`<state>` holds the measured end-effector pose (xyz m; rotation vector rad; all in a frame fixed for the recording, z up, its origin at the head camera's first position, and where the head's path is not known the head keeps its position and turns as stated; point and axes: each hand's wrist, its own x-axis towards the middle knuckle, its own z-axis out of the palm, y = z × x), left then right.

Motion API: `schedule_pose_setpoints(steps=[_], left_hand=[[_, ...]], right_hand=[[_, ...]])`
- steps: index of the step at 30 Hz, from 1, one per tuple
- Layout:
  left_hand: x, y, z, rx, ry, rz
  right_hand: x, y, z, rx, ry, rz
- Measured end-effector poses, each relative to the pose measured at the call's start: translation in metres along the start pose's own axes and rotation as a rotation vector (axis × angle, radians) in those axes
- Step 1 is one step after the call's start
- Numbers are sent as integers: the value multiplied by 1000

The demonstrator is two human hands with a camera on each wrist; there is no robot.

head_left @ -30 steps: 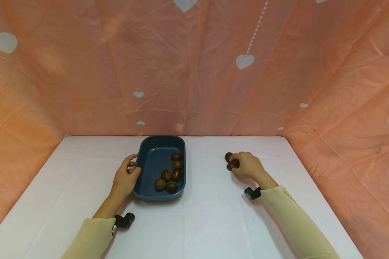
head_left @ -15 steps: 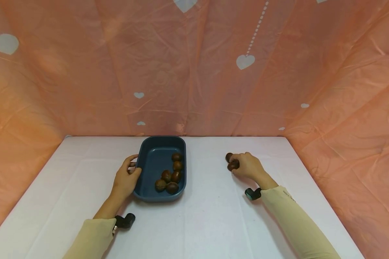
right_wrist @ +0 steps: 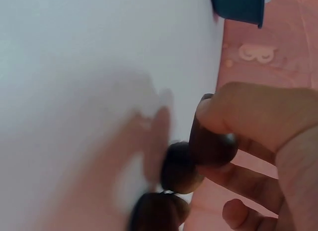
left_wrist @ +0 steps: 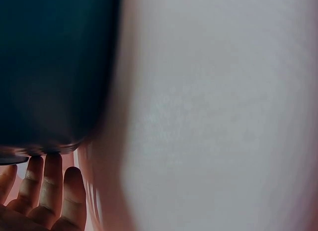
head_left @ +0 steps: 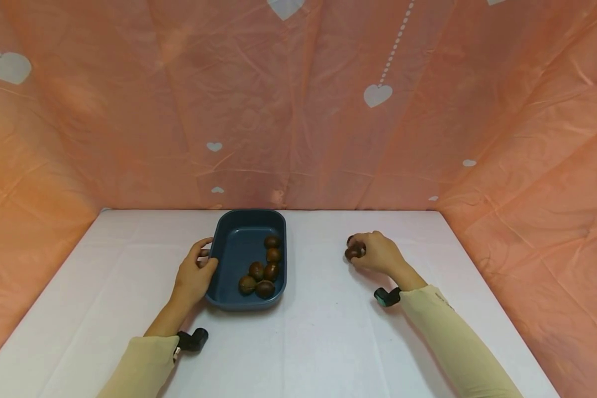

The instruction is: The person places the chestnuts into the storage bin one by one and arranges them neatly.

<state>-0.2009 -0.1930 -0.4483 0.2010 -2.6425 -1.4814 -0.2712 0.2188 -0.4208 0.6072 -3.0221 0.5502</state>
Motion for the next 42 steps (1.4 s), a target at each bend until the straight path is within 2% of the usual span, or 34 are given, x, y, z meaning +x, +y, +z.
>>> schedule_pose_setpoints(steps=[23, 42], left_hand=[[-2, 0, -2, -2, 7, 1], [0, -1, 0, -2, 10, 12]], right_hand=[[15, -22, -20, 5, 30, -14], [23, -36, -28, 21, 58, -54]])
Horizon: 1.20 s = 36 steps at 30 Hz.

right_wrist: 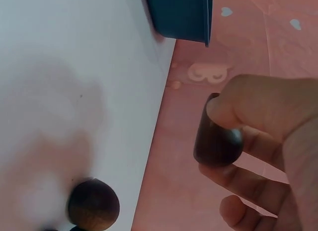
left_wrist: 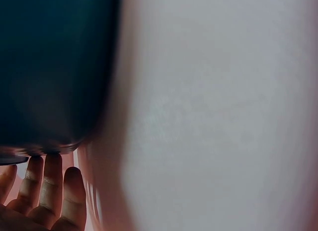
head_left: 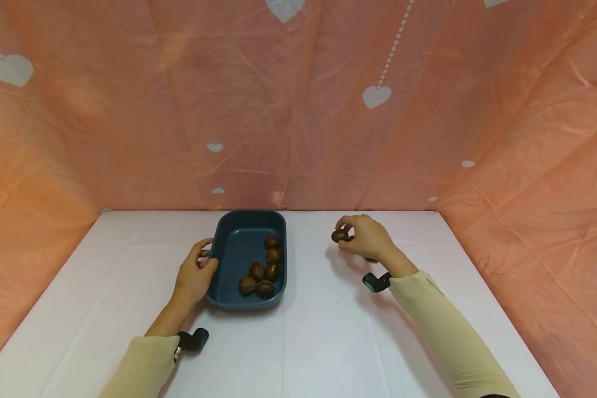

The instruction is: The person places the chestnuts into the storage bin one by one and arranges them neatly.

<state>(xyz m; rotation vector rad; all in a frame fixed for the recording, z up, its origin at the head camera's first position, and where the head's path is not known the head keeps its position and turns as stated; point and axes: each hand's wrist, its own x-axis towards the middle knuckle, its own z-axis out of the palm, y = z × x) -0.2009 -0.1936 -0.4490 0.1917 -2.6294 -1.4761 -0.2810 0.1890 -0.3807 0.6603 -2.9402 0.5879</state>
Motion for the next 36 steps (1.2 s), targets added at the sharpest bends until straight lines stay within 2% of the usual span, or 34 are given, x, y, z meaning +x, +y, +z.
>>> schedule_pose_setpoints(steps=[16, 24, 36], left_hand=[[1, 6, -2, 1, 0, -4], [1, 4, -2, 3, -4, -17], [0, 2, 0, 11, 5, 2]], right_hand=[[10, -11, -3, 1, 2, 9], [14, -17, 0, 21, 6, -24], [17, -28, 5, 33, 1, -59]])
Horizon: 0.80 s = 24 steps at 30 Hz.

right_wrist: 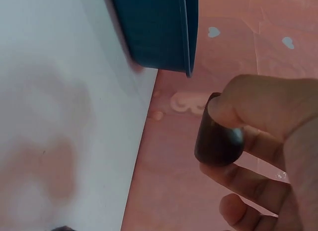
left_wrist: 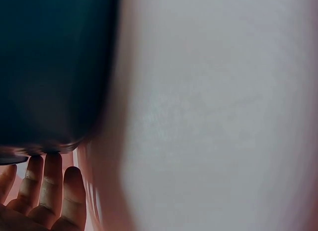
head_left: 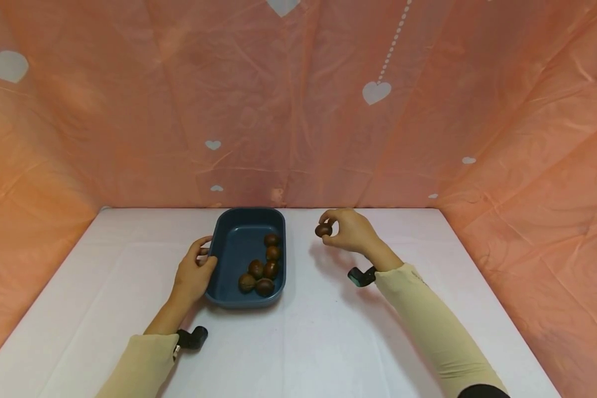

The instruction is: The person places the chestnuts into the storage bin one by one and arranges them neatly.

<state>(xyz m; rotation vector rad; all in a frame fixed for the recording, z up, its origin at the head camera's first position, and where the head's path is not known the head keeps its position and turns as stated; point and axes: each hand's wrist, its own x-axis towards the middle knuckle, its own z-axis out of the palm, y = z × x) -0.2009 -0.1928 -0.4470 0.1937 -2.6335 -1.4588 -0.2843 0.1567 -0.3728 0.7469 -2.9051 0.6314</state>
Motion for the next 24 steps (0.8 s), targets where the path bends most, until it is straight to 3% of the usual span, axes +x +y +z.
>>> schedule_pose_setpoints(steps=[24], left_hand=[[0, -1, 1, -13, 7, -1]], right_hand=[[12, -32, 14, 65, -17, -48]])
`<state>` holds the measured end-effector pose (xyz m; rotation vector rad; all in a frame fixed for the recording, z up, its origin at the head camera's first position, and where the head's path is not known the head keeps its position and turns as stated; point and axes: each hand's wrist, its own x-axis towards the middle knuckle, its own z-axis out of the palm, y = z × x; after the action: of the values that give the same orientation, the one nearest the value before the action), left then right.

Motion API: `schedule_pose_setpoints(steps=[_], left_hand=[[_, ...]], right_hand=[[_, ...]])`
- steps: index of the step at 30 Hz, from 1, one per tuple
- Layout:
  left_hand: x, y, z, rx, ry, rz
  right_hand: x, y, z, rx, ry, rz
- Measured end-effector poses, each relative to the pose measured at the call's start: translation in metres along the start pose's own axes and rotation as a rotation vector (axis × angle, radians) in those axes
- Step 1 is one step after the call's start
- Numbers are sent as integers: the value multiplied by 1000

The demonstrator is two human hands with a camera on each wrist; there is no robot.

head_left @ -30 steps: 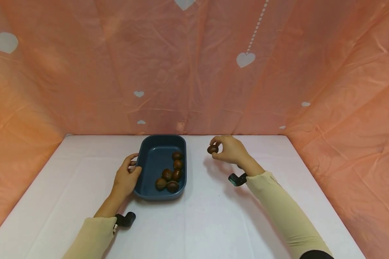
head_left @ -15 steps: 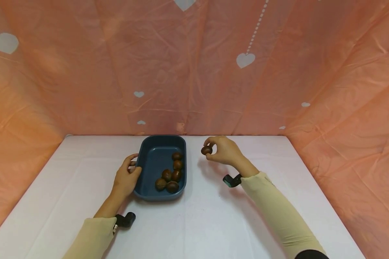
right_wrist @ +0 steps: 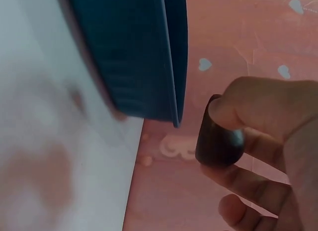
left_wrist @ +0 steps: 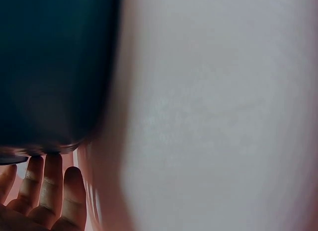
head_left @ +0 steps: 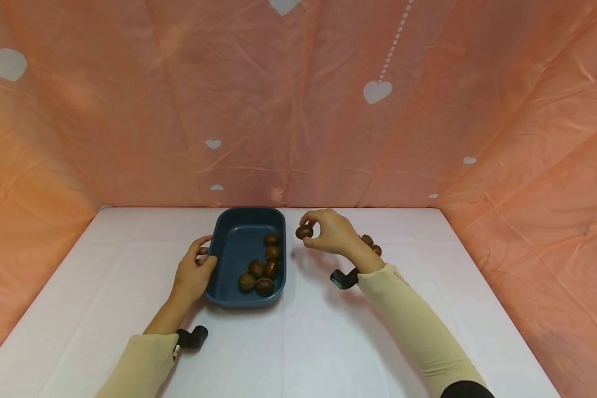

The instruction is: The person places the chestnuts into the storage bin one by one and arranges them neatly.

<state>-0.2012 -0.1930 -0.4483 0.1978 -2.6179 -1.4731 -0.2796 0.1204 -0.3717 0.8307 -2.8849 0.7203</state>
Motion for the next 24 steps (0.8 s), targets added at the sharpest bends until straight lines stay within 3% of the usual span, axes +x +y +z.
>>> schedule_pose_setpoints(steps=[9, 24], left_hand=[[1, 0, -2, 1, -4, 6], [-1, 1, -1, 14, -30, 3]], right_hand=[[10, -14, 14, 24, -9, -45], [20, -34, 38, 74, -67, -229]])
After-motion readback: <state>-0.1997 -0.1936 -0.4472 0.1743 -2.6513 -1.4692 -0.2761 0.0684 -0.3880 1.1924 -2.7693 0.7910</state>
